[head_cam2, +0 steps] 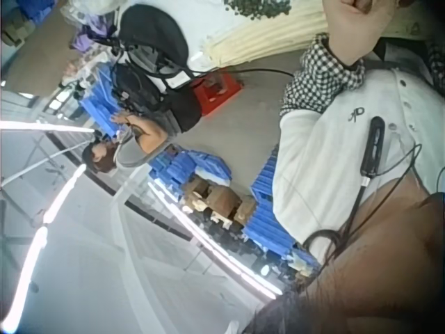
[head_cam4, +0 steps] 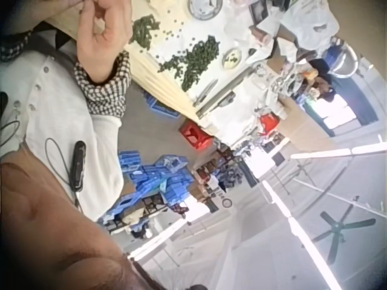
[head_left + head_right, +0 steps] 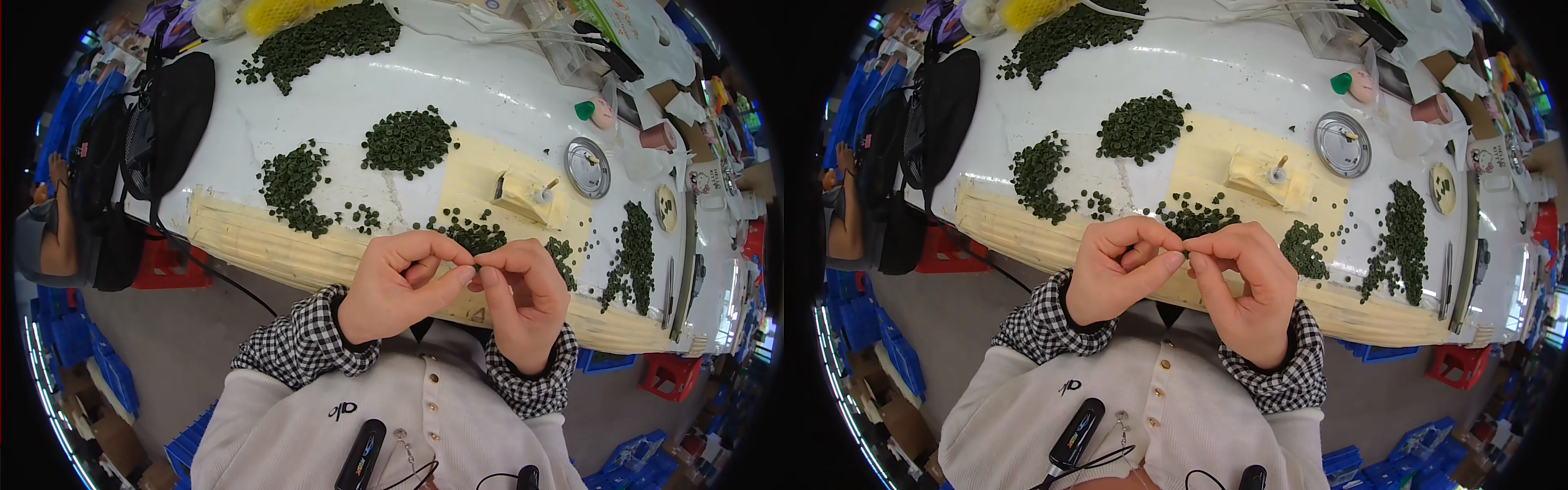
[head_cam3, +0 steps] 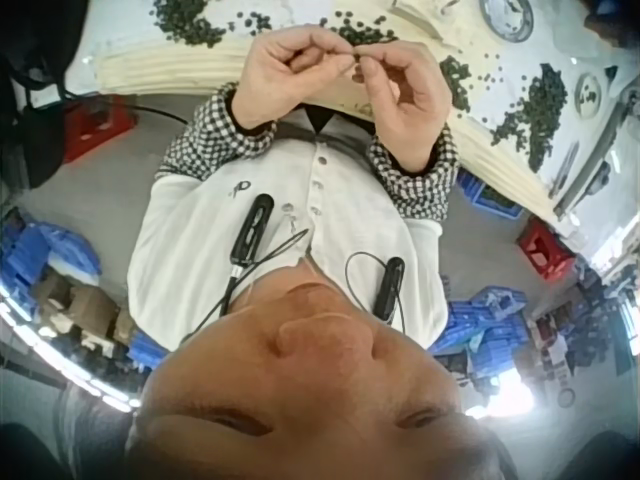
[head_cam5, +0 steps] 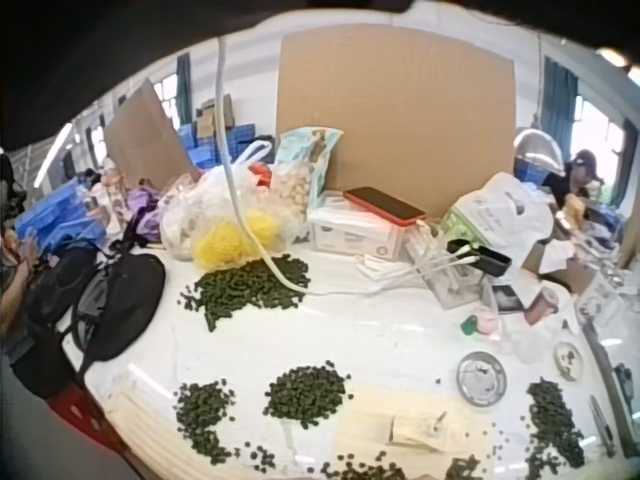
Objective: The person is sorting and inspecting small green plastic components on a factory workbench.
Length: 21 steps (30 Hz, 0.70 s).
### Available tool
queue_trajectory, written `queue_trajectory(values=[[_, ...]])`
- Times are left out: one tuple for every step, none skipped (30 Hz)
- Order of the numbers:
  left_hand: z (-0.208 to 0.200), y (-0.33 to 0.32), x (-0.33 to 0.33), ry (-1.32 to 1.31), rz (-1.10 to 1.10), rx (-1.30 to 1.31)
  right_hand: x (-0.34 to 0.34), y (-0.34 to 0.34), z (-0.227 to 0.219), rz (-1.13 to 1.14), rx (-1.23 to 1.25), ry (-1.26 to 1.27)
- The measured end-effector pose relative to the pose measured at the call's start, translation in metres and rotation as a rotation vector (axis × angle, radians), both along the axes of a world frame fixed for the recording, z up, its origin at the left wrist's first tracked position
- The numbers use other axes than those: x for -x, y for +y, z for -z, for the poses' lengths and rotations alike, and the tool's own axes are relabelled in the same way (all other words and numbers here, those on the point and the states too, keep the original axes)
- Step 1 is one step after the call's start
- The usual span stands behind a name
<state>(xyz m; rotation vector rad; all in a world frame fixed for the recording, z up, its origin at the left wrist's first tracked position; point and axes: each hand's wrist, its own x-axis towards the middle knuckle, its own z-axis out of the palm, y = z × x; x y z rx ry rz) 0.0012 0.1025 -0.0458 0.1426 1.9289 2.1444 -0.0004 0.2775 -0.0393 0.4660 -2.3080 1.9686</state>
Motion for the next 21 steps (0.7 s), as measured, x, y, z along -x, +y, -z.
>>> queue_trajectory(values=[[0.002,0.000,0.000,0.010,-0.005,-0.006,0.000,-0.001,0.000,0.007,0.014,-0.009],[0.004,0.001,0.000,0.022,-0.007,-0.012,0.000,-0.001,0.001,0.015,0.027,-0.017],[0.005,0.002,0.001,0.033,-0.009,-0.018,0.000,-0.002,0.001,0.024,0.040,-0.025],[0.006,0.002,0.001,0.029,-0.011,-0.022,0.000,-0.001,0.000,0.029,0.015,-0.006],[0.006,0.002,0.001,0.024,-0.015,-0.025,0.000,-0.001,0.000,0.031,-0.009,0.013],[0.006,0.003,0.001,0.020,-0.018,-0.028,0.000,-0.001,-0.001,0.035,-0.034,0.031],[0.008,0.003,0.001,0.046,-0.023,-0.038,-0.001,-0.001,0.000,0.026,-0.018,0.019],[0.011,0.003,0.000,0.073,-0.032,-0.048,-0.001,0.000,0.000,0.014,-0.001,0.007],[0.014,0.004,-0.001,0.101,-0.040,-0.059,-0.001,0.000,0.000,0.002,0.015,-0.004],[0.014,0.004,-0.001,0.114,-0.048,-0.067,-0.002,-0.001,0.000,0.003,0.062,-0.048],[0.015,0.004,-0.001,0.128,-0.054,-0.077,-0.003,-0.001,0.000,0.007,0.107,-0.092],[0.015,0.004,-0.001,0.142,-0.060,-0.087,-0.003,-0.002,0.000,0.010,0.153,-0.136],[0.013,0.003,-0.001,0.131,-0.044,-0.062,-0.003,-0.001,0.000,0.007,0.133,-0.122],[0.009,0.002,-0.001,0.120,-0.026,-0.038,-0.003,-0.001,0.000,0.005,0.113,-0.110],[0.007,0.001,-0.001,0.109,-0.009,-0.015,-0.003,0.000,0.000,0.003,0.093,-0.097],[0.006,0.001,-0.001,0.100,-0.008,-0.012,-0.002,0.000,0.000,0.006,0.085,-0.086],[0.006,0.001,-0.001,0.092,-0.009,-0.009,-0.002,-0.001,0.001,0.007,0.076,-0.074],[0.005,0.001,-0.001,0.084,-0.009,-0.007,-0.002,-0.001,0.001,0.009,0.068,-0.062],[0.006,0.001,-0.001,0.080,-0.009,-0.009,-0.002,-0.001,0.001,0.014,0.043,-0.050],[0.006,0.001,-0.002,0.077,-0.010,-0.012,-0.002,-0.001,0.000,0.019,0.019,-0.038],[0.007,0.001,-0.002,0.073,-0.011,-0.014,-0.002,-0.001,0.000,0.024,-0.005,-0.026]])
